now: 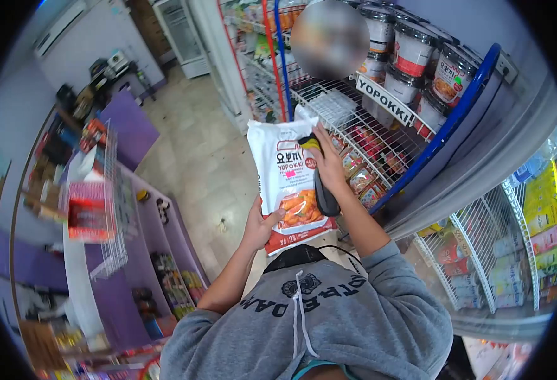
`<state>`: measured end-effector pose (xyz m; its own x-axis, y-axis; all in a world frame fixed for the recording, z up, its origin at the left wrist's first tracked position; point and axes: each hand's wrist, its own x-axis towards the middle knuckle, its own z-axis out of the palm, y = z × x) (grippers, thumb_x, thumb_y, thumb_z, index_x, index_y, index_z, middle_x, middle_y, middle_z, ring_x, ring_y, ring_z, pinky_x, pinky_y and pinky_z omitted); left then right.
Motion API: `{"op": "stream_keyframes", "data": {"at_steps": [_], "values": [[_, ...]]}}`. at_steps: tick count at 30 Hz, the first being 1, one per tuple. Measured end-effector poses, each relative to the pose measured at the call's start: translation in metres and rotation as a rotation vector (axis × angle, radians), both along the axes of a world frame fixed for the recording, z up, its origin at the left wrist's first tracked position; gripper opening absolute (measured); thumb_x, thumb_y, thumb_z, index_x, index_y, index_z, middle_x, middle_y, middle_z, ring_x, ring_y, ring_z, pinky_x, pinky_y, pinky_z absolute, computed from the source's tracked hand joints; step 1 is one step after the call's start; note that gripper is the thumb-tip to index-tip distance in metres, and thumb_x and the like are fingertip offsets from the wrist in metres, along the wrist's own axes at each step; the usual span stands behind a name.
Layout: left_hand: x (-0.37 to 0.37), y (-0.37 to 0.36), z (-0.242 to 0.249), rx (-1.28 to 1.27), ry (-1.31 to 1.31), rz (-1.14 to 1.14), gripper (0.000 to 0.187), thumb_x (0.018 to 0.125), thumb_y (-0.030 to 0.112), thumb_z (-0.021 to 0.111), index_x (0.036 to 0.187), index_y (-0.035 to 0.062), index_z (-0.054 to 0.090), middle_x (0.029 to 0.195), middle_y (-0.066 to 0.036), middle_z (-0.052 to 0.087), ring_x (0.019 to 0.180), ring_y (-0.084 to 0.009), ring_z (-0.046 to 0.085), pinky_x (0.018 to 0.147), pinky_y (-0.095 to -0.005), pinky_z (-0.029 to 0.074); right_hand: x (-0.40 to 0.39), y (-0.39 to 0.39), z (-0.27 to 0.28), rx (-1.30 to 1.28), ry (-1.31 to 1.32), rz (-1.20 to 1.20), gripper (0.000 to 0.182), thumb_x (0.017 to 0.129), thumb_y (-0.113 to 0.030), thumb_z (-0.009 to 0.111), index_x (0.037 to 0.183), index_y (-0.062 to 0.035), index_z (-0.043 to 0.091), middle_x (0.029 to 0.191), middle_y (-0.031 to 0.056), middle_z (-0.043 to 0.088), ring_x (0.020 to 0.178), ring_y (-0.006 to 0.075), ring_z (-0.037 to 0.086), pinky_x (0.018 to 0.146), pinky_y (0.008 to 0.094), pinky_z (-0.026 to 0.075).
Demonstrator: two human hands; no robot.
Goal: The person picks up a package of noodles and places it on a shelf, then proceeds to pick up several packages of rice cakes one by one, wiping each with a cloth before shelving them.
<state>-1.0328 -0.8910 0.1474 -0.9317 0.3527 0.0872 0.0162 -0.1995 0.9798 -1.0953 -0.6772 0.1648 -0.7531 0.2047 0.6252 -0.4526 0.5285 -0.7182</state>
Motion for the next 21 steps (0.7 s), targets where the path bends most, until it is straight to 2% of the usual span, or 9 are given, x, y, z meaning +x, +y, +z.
{"op": "stream_keyframes", "data": {"at_steps": [1, 3, 4, 6, 12, 14, 17, 19, 21], "values": [[-0.022, -0.008, -0.008, -0.011, -0.048, -0.035, 0.054, 0.078, 0.006, 0.061, 0.124, -0.0039, 0.035, 0.115, -0.015, 0.052, 0.100, -0.0196, 0.055, 0.085, -0.0331, 0.046, -0.009, 0.003, -0.012, 0.003, 0.002, -0.041, 0.043, 0.085, -0.018, 0.052, 0.125, -0.0042, 0.044, 0.130, 0.0119, 0.043, 0.115, 0.0320, 0.043, 0.096, 0.0351, 0.034], [-0.062, -0.016, -0.013, 0.071, -0.152, -0.122, 0.054, 0.077, 0.005, 0.061, 0.124, -0.0032, 0.035, 0.115, -0.016, 0.052, 0.101, -0.0201, 0.055, 0.085, -0.0332, 0.045, -0.011, 0.005, -0.034, -0.416, -0.271, -0.057, 0.047, 0.083, -0.018, 0.057, 0.123, -0.0002, 0.043, 0.120, 0.0134, 0.051, 0.107, 0.0258, 0.050, 0.091, 0.0303, 0.037], [-0.080, -0.019, -0.015, 0.145, -0.256, -0.163, 0.054, 0.077, 0.005, 0.062, 0.124, -0.0025, 0.036, 0.115, -0.016, 0.052, 0.101, -0.0206, 0.055, 0.085, -0.0333, 0.045, -0.005, 0.004, -0.038, -0.417, -0.270, -0.092, 0.047, 0.083, -0.018, 0.057, 0.123, -0.0002, 0.043, 0.120, 0.0134, 0.051, 0.107, 0.0258, 0.050, 0.091, 0.0303, 0.037], [-0.122, -0.021, -0.022, 0.119, -0.315, -0.231, 0.054, 0.077, 0.006, 0.062, 0.124, -0.0015, 0.036, 0.115, -0.015, 0.053, 0.101, -0.0209, 0.055, 0.085, -0.0330, 0.045, 0.011, -0.004, -0.033, -0.732, -0.589, -0.045, 0.054, 0.074, -0.017, 0.067, 0.120, 0.0024, 0.045, 0.111, 0.0132, 0.055, 0.102, 0.0197, 0.052, 0.089, 0.0291, 0.039], [-0.232, 0.056, -0.033, -0.177, -0.248, -0.805, 0.047, 0.078, 0.009, 0.061, 0.120, -0.0031, 0.043, 0.114, -0.013, 0.054, 0.100, -0.0208, 0.056, 0.086, -0.0334, 0.045, 0.009, 0.022, -0.029, -0.854, -0.510, -0.197, 0.060, 0.063, -0.007, 0.072, 0.116, 0.0031, 0.047, 0.102, 0.0116, 0.060, 0.092, 0.0179, 0.056, 0.085, 0.0280, 0.041], [-0.256, 0.097, -0.021, -0.134, -0.204, -0.824, 0.043, 0.080, 0.009, 0.060, 0.119, -0.0033, 0.046, 0.114, -0.012, 0.054, 0.099, -0.0197, 0.056, 0.085, -0.0330, 0.045, 0.002, 0.045, -0.016, -0.808, -0.475, -0.321, 0.054, 0.064, -0.005, 0.070, 0.113, 0.0043, 0.049, 0.099, 0.0109, 0.061, 0.088, 0.0180, 0.057, 0.083, 0.0282, 0.042], [-0.301, 0.156, -0.015, -0.061, -0.397, -0.909, 0.035, 0.083, 0.007, 0.055, 0.116, -0.0044, 0.047, 0.111, -0.010, 0.056, 0.099, -0.0184, 0.055, 0.083, -0.0309, 0.045, -0.017, 0.084, -0.003, -0.946, -0.428, -0.358, 0.054, 0.065, -0.004, 0.070, 0.113, 0.0048, 0.048, 0.099, 0.0113, 0.061, 0.087, 0.0185, 0.057, 0.080, 0.0286, 0.044], [-0.320, 0.192, -0.013, 0.013, -0.392, -0.988, 0.033, 0.084, 0.006, 0.054, 0.115, -0.0040, 0.048, 0.110, -0.009, 0.056, 0.099, -0.0183, 0.056, 0.083, -0.0305, 0.046, -0.035, 0.120, -0.019, -0.918, -0.241, -0.407, 0.044, 0.069, -0.002, 0.067, 0.109, 0.0040, 0.049, 0.091, 0.0103, 0.061, 0.081, 0.0161, 0.058, 0.064, 0.0266, 0.048], [-0.341, 0.228, -0.009, -0.043, -0.318, -0.956, 0.030, 0.085, 0.006, 0.053, 0.113, -0.0019, 0.050, 0.107, -0.008, 0.057, 0.097, -0.0174, 0.056, 0.080, -0.0305, 0.046, -0.055, 0.141, -0.016, -0.924, -0.184, -0.455, 0.043, 0.068, -0.002, 0.068, 0.107, 0.0037, 0.050, 0.091, 0.0104, 0.061, 0.080, 0.0163, 0.058, 0.065, 0.0265, 0.047]]}}
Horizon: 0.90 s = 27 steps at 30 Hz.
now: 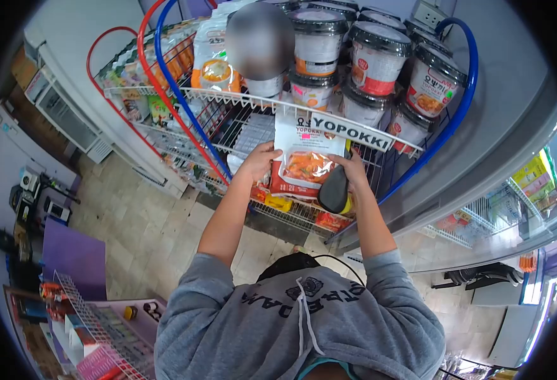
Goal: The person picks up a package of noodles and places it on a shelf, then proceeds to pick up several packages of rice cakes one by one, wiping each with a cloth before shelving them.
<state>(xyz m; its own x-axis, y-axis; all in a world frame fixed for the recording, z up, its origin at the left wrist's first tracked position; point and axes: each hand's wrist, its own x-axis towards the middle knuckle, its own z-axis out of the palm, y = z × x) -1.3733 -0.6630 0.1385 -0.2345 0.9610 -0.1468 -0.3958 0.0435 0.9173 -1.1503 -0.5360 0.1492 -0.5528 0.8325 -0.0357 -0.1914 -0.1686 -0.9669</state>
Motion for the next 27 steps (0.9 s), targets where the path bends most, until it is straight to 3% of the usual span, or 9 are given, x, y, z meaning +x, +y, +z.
{"op": "stream_keyframes", "data": {"at_steps": [5, 7, 11, 12, 13, 15, 16, 17, 27], "values": [[-0.050, 0.078, -0.021, 0.132, 0.148, 0.012, 0.027, 0.086, 0.007, 0.052, 0.111, -0.0006, 0.051, 0.100, -0.008, 0.060, 0.095, -0.0169, 0.056, 0.076, -0.0311, 0.046, -0.055, 0.076, -0.064, 0.006, -0.098, -0.129, 0.029, 0.078, -0.008, 0.062, 0.105, -0.0002, 0.054, 0.097, 0.0086, 0.059, 0.084, 0.0155, 0.056, 0.076, 0.0273, 0.045], [-0.057, 0.098, -0.024, -0.107, 0.307, 0.178, 0.026, 0.084, 0.003, 0.052, 0.109, -0.0029, 0.052, 0.098, -0.009, 0.059, 0.086, -0.0168, 0.057, 0.074, -0.0306, 0.047, -0.070, 0.095, -0.094, 0.132, -0.145, -0.239, 0.032, 0.080, -0.008, 0.061, 0.109, -0.0032, 0.050, 0.101, 0.0085, 0.057, 0.088, 0.0175, 0.053, 0.079, 0.0298, 0.044], [-0.076, 0.131, -0.048, -0.019, 0.315, 0.167, 0.034, 0.083, 0.006, 0.054, 0.117, 0.0032, 0.050, 0.101, -0.009, 0.058, 0.093, -0.0193, 0.056, 0.062, -0.0331, 0.049, -0.096, 0.112, -0.106, -0.488, 0.571, -0.355, 0.035, 0.084, -0.017, 0.057, 0.115, -0.0066, 0.046, 0.102, 0.0102, 0.055, 0.090, 0.0177, 0.054, 0.078, 0.0318, 0.047], [-0.076, 0.139, -0.051, 0.072, 0.100, 0.215, 0.040, 0.084, 0.008, 0.054, 0.124, 0.0070, 0.044, 0.111, -0.009, 0.055, 0.099, -0.0194, 0.054, 0.068, -0.0344, 0.049, -0.096, 0.114, -0.109, -0.489, 0.575, -0.373, 0.035, 0.084, -0.017, 0.057, 0.115, -0.0066, 0.046, 0.102, 0.0102, 0.055, 0.090, 0.0177, 0.054, 0.078, 0.0318, 0.047], [-0.088, 0.148, -0.048, -0.137, 0.212, 0.047, 0.045, 0.089, 0.013, 0.047, 0.132, 0.0093, 0.034, 0.125, -0.011, 0.046, 0.108, -0.0199, 0.050, 0.083, -0.0370, 0.046, -0.097, 0.115, -0.111, -0.437, 0.549, -0.401, 0.036, 0.083, -0.016, 0.058, 0.116, -0.0065, 0.046, 0.102, 0.0103, 0.055, 0.091, 0.0178, 0.053, 0.078, 0.0318, 0.047], [-0.147, 0.190, -0.135, 0.116, 0.484, -0.193, 0.048, 0.092, 0.023, 0.041, 0.135, 0.0090, 0.026, 0.134, -0.011, 0.037, 0.116, -0.0226, 0.044, 0.095, -0.0367, 0.039, -0.098, 0.117, -0.114, -0.329, 0.489, -0.460, 0.038, 0.083, -0.016, 0.058, 0.118, -0.0064, 0.044, 0.104, 0.0105, 0.054, 0.092, 0.0181, 0.053, 0.079, 0.0317, 0.046], [-0.169, 0.224, -0.195, 0.257, 0.831, 0.131, 0.021, 0.084, 0.021, 0.052, 0.101, 0.0080, 0.052, 0.090, -0.006, 0.057, 0.081, -0.0177, 0.056, 0.067, -0.0301, 0.047, -0.098, 0.118, -0.115, -0.276, 0.453, -0.489, 0.040, 0.083, -0.016, 0.058, 0.118, -0.0064, 0.044, 0.105, 0.0106, 0.054, 0.093, 0.0183, 0.053, 0.079, 0.0316, 0.046], [-0.149, 0.212, -0.164, 0.313, 0.641, 0.107, 0.025, 0.083, 0.019, 0.053, 0.104, 0.0052, 0.053, 0.096, -0.009, 0.057, 0.085, -0.0214, 0.056, 0.070, -0.0342, 0.047, -0.098, 0.119, -0.117, -0.221, 0.416, -0.515, 0.041, 0.082, -0.015, 0.058, 0.119, -0.0063, 0.043, 0.105, 0.0108, 0.054, 0.094, 0.0184, 0.053, 0.080, 0.0316, 0.046], [-0.130, 0.205, -0.134, 0.117, 0.772, 0.038, 0.037, 0.080, 0.017, 0.058, 0.113, 0.0020, 0.047, 0.108, -0.014, 0.055, 0.096, -0.0243, 0.053, 0.080, -0.0361, 0.044, -0.094, 0.121, -0.129, 0.284, 0.018, -0.692, 0.052, 0.079, -0.013, 0.060, 0.126, -0.0059, 0.038, 0.113, 0.0119, 0.051, 0.101, 0.0199, 0.050, 0.084, 0.0311, 0.045]]}}
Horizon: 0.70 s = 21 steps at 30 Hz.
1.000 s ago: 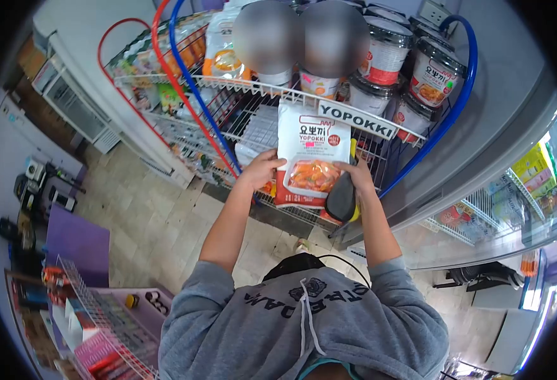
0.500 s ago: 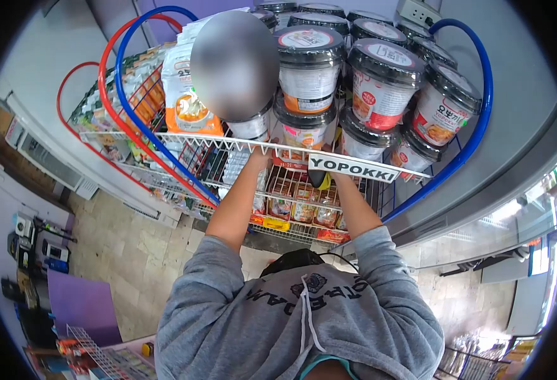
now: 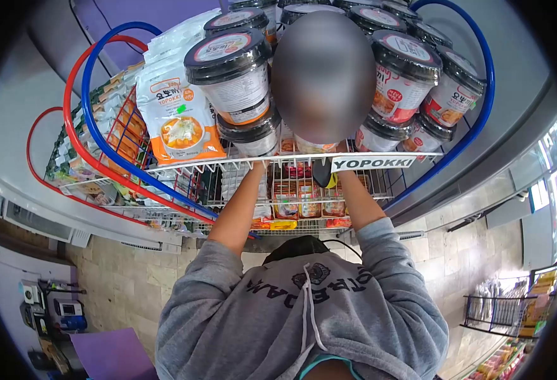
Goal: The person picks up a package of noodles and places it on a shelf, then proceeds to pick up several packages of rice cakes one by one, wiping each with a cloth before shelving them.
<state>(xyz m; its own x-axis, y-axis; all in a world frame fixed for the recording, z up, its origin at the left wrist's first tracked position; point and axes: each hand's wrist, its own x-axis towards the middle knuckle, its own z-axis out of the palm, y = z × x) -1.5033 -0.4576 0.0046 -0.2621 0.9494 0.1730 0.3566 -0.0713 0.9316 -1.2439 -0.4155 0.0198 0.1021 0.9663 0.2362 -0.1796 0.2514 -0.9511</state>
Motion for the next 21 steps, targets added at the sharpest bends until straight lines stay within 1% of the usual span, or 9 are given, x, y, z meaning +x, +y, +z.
{"op": "stream_keyframes", "data": {"at_steps": [6, 7, 8, 10, 11, 12, 15, 19, 21], "values": [[-0.009, -0.047, 0.010, -0.112, 0.092, 0.029, 0.046, 0.079, 0.015, 0.061, 0.119, -0.0001, 0.044, 0.116, -0.017, 0.053, 0.104, -0.0262, 0.052, 0.087, -0.0374, 0.043, 0.008, -0.005, 0.001, 0.178, -0.337, -0.122, 0.060, 0.078, -0.011, 0.061, 0.131, -0.0056, 0.034, 0.117, 0.0127, 0.050, 0.105, 0.0208, 0.049, 0.086, 0.0308, 0.044], [-0.017, -0.037, -0.015, 0.079, 0.173, 0.108, 0.038, 0.071, 0.010, 0.068, 0.104, -0.0021, 0.053, 0.098, -0.016, 0.060, 0.089, -0.0242, 0.057, 0.077, -0.0367, 0.045, 0.017, -0.013, 0.001, 0.038, -0.104, -0.025, 0.055, 0.079, -0.012, 0.059, 0.128, -0.0056, 0.035, 0.115, 0.0121, 0.050, 0.102, 0.0200, 0.051, 0.085, 0.0309, 0.044], [-0.011, -0.044, -0.002, 0.077, 0.174, 0.097, 0.038, 0.071, 0.010, 0.068, 0.104, -0.0021, 0.053, 0.098, -0.016, 0.060, 0.089, -0.0242, 0.057, 0.077, -0.0367, 0.045, 0.025, -0.026, 0.005, -0.100, 0.133, 0.072, 0.051, 0.080, -0.013, 0.058, 0.126, -0.0055, 0.037, 0.112, 0.0115, 0.051, 0.098, 0.0193, 0.053, 0.084, 0.0310, 0.045], [0.006, -0.063, 0.044, -0.038, -0.208, 0.047, 0.029, 0.071, 0.009, 0.067, 0.095, -0.0023, 0.057, 0.092, -0.014, 0.062, 0.082, -0.0221, 0.058, 0.072, -0.0338, 0.046, 0.032, -0.045, 0.026, -0.241, 0.097, -0.058, 0.017, 0.081, -0.018, 0.060, 0.090, -0.0092, 0.050, 0.080, 0.0020, 0.055, 0.072, 0.0118, 0.054, 0.064, 0.0282, 0.046], [0.001, -0.062, 0.035, -0.019, -0.137, 0.048, 0.022, 0.072, 0.008, 0.067, 0.090, -0.0027, 0.058, 0.085, -0.012, 0.063, 0.077, -0.0197, 0.059, 0.068, -0.0315, 0.046, 0.043, -0.046, 0.025, -0.302, 0.033, 0.017, 0.029, 0.084, -0.014, 0.055, 0.110, -0.0034, 0.047, 0.095, 0.0074, 0.056, 0.091, 0.0170, 0.055, 0.078, 0.0288, 0.046], [0.004, -0.066, 0.037, -0.021, -0.135, 0.035, 0.022, 0.072, 0.008, 0.067, 0.090, -0.0027, 0.058, 0.085, -0.012, 0.063, 0.077, -0.0197, 0.059, 0.068, -0.0315, 0.046, 0.043, -0.066, 0.052, -0.335, 0.241, 0.062, 0.029, 0.081, -0.010, 0.058, 0.108, -0.0027, 0.048, 0.094, 0.0068, 0.056, 0.087, 0.0160, 0.055, 0.075, 0.0292, 0.046], [0.015, -0.081, 0.032, 0.096, -0.143, 0.018, 0.029, 0.076, 0.010, 0.062, 0.103, 0.0008, 0.057, 0.078, -0.005, 0.060, 0.065, -0.0102, 0.056, 0.055, -0.0253, 0.043, 0.051, -0.102, 0.079, -0.418, 0.302, 0.037, 0.043, 0.076, -0.004, 0.056, 0.117, -0.0035, 0.042, 0.100, 0.0080, 0.053, 0.086, 0.0178, 0.054, 0.075, 0.0291, 0.044], [0.036, -0.104, 0.054, -0.109, 0.120, 0.040, 0.026, 0.076, 0.009, 0.063, 0.100, -0.0002, 0.056, 0.085, -0.007, 0.061, 0.072, -0.0126, 0.057, 0.061, -0.0272, 0.045, 0.067, -0.140, 0.087, -0.294, 0.487, 0.162, 0.068, 0.063, 0.009, 0.046, 0.129, -0.0059, 0.033, 0.115, 0.0106, 0.045, 0.101, 0.0218, 0.048, 0.084, 0.0313, 0.040], [0.065, -0.114, 0.072, 0.009, 0.052, -0.038, 0.027, 0.077, 0.009, 0.063, 0.101, 0.0007, 0.055, 0.088, -0.006, 0.060, 0.076, -0.0128, 0.056, 0.065, -0.0275, 0.044, 0.071, -0.163, 0.101, -0.300, 0.528, 0.185, 0.071, 0.065, 0.010, 0.045, 0.132, -0.0065, 0.028, 0.122, 0.0113, 0.043, 0.107, 0.0250, 0.046, 0.089, 0.0322, 0.037]]}}
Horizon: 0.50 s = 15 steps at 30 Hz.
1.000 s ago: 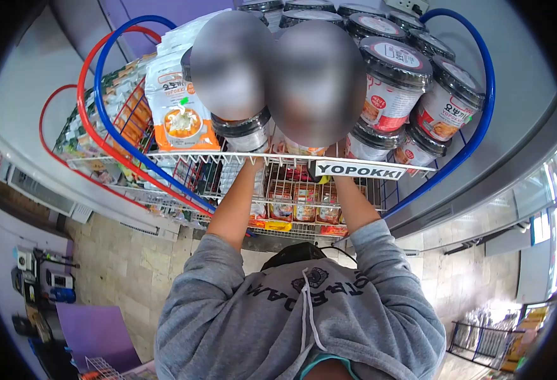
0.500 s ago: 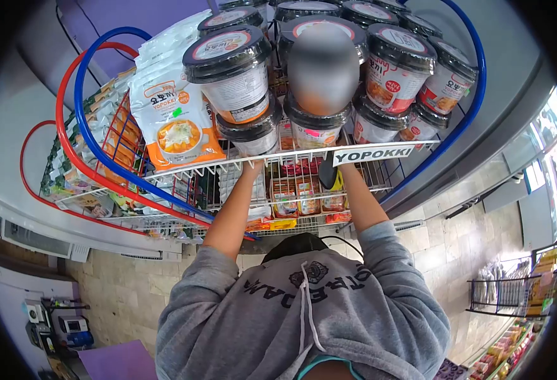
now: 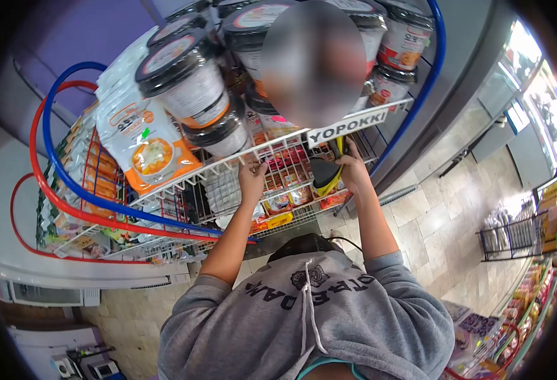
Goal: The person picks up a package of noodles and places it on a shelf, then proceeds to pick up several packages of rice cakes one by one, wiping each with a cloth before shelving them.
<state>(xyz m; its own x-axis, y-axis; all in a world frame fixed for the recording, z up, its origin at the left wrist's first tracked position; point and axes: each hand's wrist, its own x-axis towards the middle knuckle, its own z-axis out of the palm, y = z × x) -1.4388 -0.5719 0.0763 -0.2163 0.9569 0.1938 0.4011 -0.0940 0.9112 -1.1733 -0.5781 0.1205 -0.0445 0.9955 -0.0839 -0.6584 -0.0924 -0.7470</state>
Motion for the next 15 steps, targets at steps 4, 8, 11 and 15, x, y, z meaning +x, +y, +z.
{"op": "stream_keyframes", "data": {"at_steps": [4, 8, 11, 15], "values": [[0.065, -0.024, 0.031, 0.060, -0.214, -0.420, 0.026, 0.081, 0.007, 0.060, 0.105, 0.0038, 0.051, 0.094, -0.003, 0.055, 0.086, -0.0115, 0.052, 0.077, -0.0264, 0.042, 0.012, -0.031, 0.005, 0.056, -0.096, -0.009, 0.070, 0.071, 0.010, 0.055, 0.133, -0.0080, 0.028, 0.119, 0.0125, 0.043, 0.103, 0.0234, 0.048, 0.087, 0.0324, 0.039], [0.138, -0.040, 0.031, -0.001, -0.329, -0.790, 0.044, 0.078, 0.011, 0.066, 0.116, 0.0056, 0.044, 0.106, -0.005, 0.052, 0.092, -0.0125, 0.050, 0.077, -0.0256, 0.044, 0.047, -0.058, 0.006, 0.059, -0.123, -0.088, 0.058, 0.070, 0.006, 0.067, 0.119, -0.0055, 0.039, 0.104, 0.0079, 0.051, 0.093, 0.0178, 0.052, 0.078, 0.0292, 0.044], [0.193, -0.060, 0.051, -0.033, -0.157, -0.896, 0.052, 0.075, 0.015, 0.070, 0.118, 0.0032, 0.043, 0.108, -0.010, 0.052, 0.092, -0.0136, 0.052, 0.077, -0.0282, 0.046, 0.087, -0.078, -0.002, 0.099, -0.233, -0.282, 0.038, 0.069, 0.004, 0.069, 0.097, -0.0059, 0.047, 0.092, 0.0031, 0.053, 0.084, 0.0131, 0.055, 0.069, 0.0260, 0.046], [0.284, -0.068, 0.046, 0.028, -0.048, -0.950, 0.051, 0.073, 0.016, 0.072, 0.114, 0.0010, 0.045, 0.098, -0.009, 0.057, 0.084, -0.0136, 0.056, 0.073, -0.0278, 0.047, 0.168, -0.119, 0.007, 0.055, -0.186, -0.398, 0.027, 0.071, 0.001, 0.069, 0.093, -0.0034, 0.053, 0.085, 0.0013, 0.056, 0.076, 0.0095, 0.055, 0.066, 0.0240, 0.046]]}}
